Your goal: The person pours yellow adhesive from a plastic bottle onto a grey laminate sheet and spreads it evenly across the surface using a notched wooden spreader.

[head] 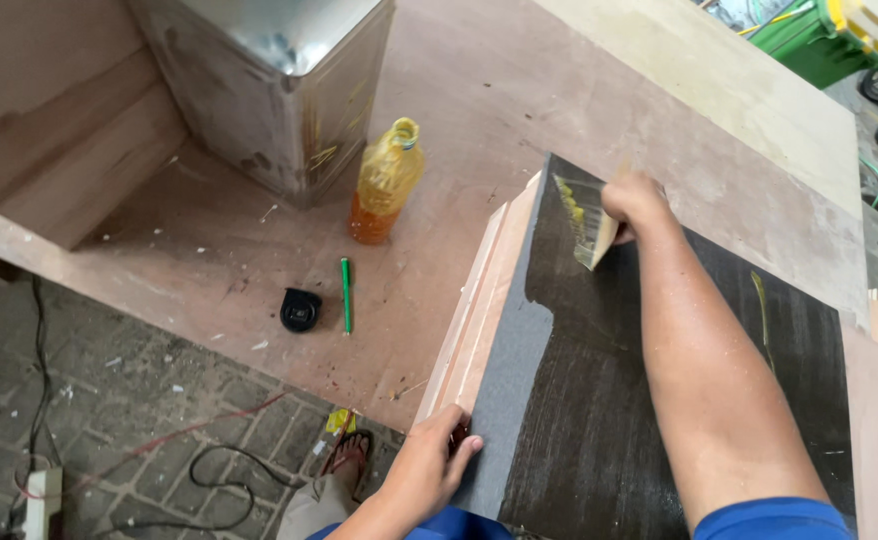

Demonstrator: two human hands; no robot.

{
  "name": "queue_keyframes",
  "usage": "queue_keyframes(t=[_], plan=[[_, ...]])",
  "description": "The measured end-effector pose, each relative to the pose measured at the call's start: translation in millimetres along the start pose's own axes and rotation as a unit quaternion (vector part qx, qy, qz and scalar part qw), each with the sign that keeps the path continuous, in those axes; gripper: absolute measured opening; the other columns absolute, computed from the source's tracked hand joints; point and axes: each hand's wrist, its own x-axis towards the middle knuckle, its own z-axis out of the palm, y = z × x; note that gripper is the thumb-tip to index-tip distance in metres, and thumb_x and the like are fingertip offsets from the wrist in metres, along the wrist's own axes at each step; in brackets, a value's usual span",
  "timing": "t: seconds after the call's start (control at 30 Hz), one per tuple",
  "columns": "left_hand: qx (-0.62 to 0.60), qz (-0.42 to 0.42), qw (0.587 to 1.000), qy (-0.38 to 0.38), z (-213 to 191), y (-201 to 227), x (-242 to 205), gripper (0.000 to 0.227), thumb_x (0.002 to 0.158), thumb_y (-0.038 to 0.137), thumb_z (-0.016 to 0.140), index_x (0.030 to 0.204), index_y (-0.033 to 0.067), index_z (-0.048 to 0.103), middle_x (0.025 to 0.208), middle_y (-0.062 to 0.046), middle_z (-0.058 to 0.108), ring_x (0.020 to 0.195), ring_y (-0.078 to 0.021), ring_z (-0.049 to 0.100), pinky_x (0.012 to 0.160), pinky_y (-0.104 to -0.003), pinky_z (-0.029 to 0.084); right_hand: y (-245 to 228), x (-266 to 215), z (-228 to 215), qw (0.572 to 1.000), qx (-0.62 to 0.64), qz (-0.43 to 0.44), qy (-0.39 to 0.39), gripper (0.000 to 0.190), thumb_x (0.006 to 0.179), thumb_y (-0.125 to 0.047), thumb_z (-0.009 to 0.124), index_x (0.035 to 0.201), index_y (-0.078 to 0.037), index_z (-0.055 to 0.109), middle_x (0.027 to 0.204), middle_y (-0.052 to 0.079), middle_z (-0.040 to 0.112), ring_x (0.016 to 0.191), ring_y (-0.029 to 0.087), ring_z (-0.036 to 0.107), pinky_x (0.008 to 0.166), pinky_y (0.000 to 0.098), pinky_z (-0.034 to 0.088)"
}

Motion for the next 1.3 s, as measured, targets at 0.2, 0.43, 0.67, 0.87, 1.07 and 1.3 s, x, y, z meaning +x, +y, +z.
queue_keyframes(t=[0.2, 0.43, 0.67, 0.87, 1.07, 1.3], plan=[[-0.027, -0.003, 1.0, -0.008, 6.1, -4.4, 2.8, 0.017, 0.102, 0.027, 0.06, 0.096, 0.0134, 0.051, 0.086, -0.01, 0.061, 0.081, -0.0316, 0.063, 0.073, -0.04, 0.047, -64.8, 11.5, 24.7, 0.992, -0.074, 0.032, -0.1, 0.025, 0.093, -0.003, 0.058, 0.113, 0.012, 0.059, 0.098, 0.029, 0.073, 0.074, 0.041, 0.073, 0.065, 0.0494, 0.062], [-0.053, 0.023, 0.998, -0.023, 8.2, -11.1, 2.4, 0.023, 0.105, 0.029, 0.058, 0.097, 0.0095, 0.048, 0.09, -0.012, 0.056, 0.081, -0.0327, 0.057, 0.074, -0.039, 0.044, -73.8, 130.4, 35.7, 0.962, 0.251, -0.09, -0.057, 0.04, 0.084, -0.005, 0.048, 0.123, 0.001, 0.056, 0.113, 0.014, 0.069, 0.101, 0.028, 0.074, 0.072, 0.0506, 0.063], [-0.051, 0.008, 0.998, -0.025, 3.1, -1.3, 4.5, 0.02, 0.101, 0.026, 0.058, 0.094, 0.0115, 0.047, 0.087, -0.011, 0.058, 0.083, -0.0343, 0.058, 0.075, -0.042, 0.045, 9.6, -1.3, 14.3, 0.999, -0.029, -0.002, -0.038, 0.045, 0.088, -0.013, 0.043, 0.125, 0.013, 0.051, 0.103, 0.029, 0.063, 0.078, 0.047, 0.07, 0.048, 0.0505, 0.053], [-0.015, 0.026, 1.0, -0.009, 8.7, -0.2, -0.8, 0.02, 0.102, 0.029, 0.056, 0.094, 0.0109, 0.05, 0.087, -0.016, 0.063, 0.082, -0.0387, 0.062, 0.073, -0.046, 0.047, -39.5, -42.4, 59.4, 0.967, -0.197, -0.16, -0.005, 0.031, 0.09, -0.026, 0.052, 0.094, -0.002, 0.072, 0.104, 0.024, 0.071, 0.095, 0.047, 0.067, 0.071, 0.0521, 0.048], [0.052, -0.051, 0.997, 0.001, 6.2, 18.4, 19.8, 0.071, 0.094, 0.033, 0.062, 0.155, 0.011, 0.033, 0.114, -0.013, 0.064, 0.096, -0.0393, 0.065, 0.085, -0.051, 0.05, 29.1, -87.1, 12.1, 0.953, 0.248, -0.171, -0.036, 0.033, 0.083, -0.018, 0.057, 0.105, 0.0, 0.072, 0.096, 0.005, 0.072, 0.083, 0.018, 0.071, 0.064, 0.0328, 0.055], [0.105, -0.029, 0.993, -0.055, -2.0, 21.5, 39.5, 0.067, 0.095, 0.018, 0.064, 0.154, -0.002, 0.037, 0.127, -0.031, 0.058, 0.11, -0.0556, 0.064, 0.087, -0.06, 0.057, 165.0, -132.9, -37.2, 0.939, 0.3, -0.145, 0.09, 0.037, 0.097, -0.018, 0.067, 0.117, 0.013, 0.063, 0.089, 0.023, 0.068, 0.08, 0.027, 0.068, 0.069, 0.0506, 0.054]])
